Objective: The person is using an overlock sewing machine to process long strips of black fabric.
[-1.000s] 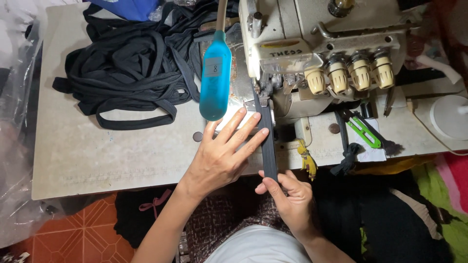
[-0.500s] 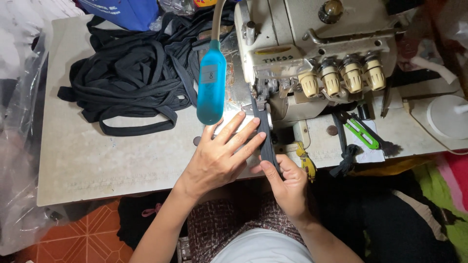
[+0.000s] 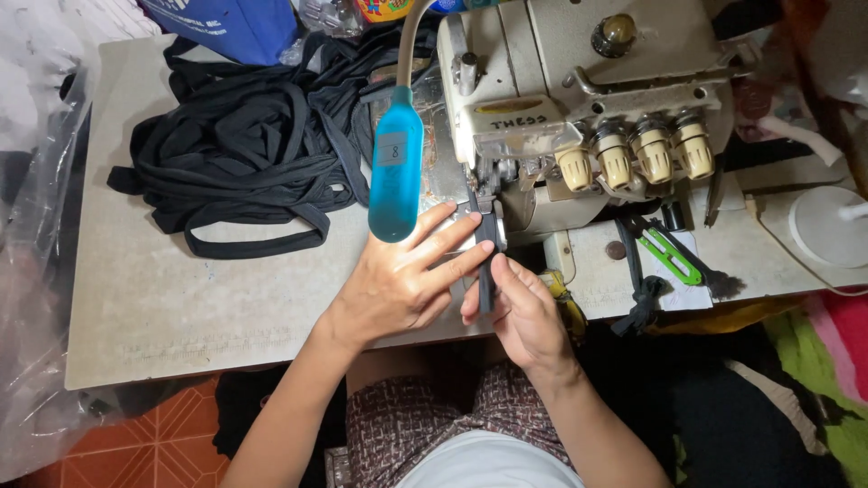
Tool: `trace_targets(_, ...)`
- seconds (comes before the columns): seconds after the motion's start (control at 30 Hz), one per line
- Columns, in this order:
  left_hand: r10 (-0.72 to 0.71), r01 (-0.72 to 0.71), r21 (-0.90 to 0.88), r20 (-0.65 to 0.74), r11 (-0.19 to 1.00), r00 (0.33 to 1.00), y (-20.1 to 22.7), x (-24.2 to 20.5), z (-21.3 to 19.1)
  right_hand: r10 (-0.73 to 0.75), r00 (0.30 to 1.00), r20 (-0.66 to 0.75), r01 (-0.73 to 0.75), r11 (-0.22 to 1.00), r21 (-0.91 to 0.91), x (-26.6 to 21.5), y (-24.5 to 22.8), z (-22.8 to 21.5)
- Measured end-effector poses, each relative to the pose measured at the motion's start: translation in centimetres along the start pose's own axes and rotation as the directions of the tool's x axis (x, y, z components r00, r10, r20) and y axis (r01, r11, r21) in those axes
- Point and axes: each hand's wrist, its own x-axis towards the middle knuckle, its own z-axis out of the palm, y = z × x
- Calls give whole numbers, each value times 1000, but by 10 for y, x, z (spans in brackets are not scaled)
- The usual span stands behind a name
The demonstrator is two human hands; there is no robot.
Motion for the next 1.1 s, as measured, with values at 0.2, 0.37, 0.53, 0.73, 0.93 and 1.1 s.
trace_targets(0.2,-23,23,-10,2,1000,1000,1,4,1,-20,997,75,14,997,75,0,9,-14)
trace_targets(0.37,2,-2,23,-15,1000,1000,6,5,-3,-111,993,-33,104,980,-167,-8,-9,2)
trace_targets(0.53,-16,13,113,30,994,999,8,1,0,-335,942,-6,280,797,-535,-13,-13,11)
trace_targets(0.73,-6,5,54,31,999,1000,3,0,-3,-323,947,-2,267,787,-556,-15,-5,11)
trace_targets(0.93,-9,5,49,80,999,997,-1,0,-6,-363,931,46,331,784,-524,-3,-14,15)
trace_targets(1.1,-27,28,66,-26,997,999,-7,5,-3,-256,955,-152,167,883,-439,9,-22,16)
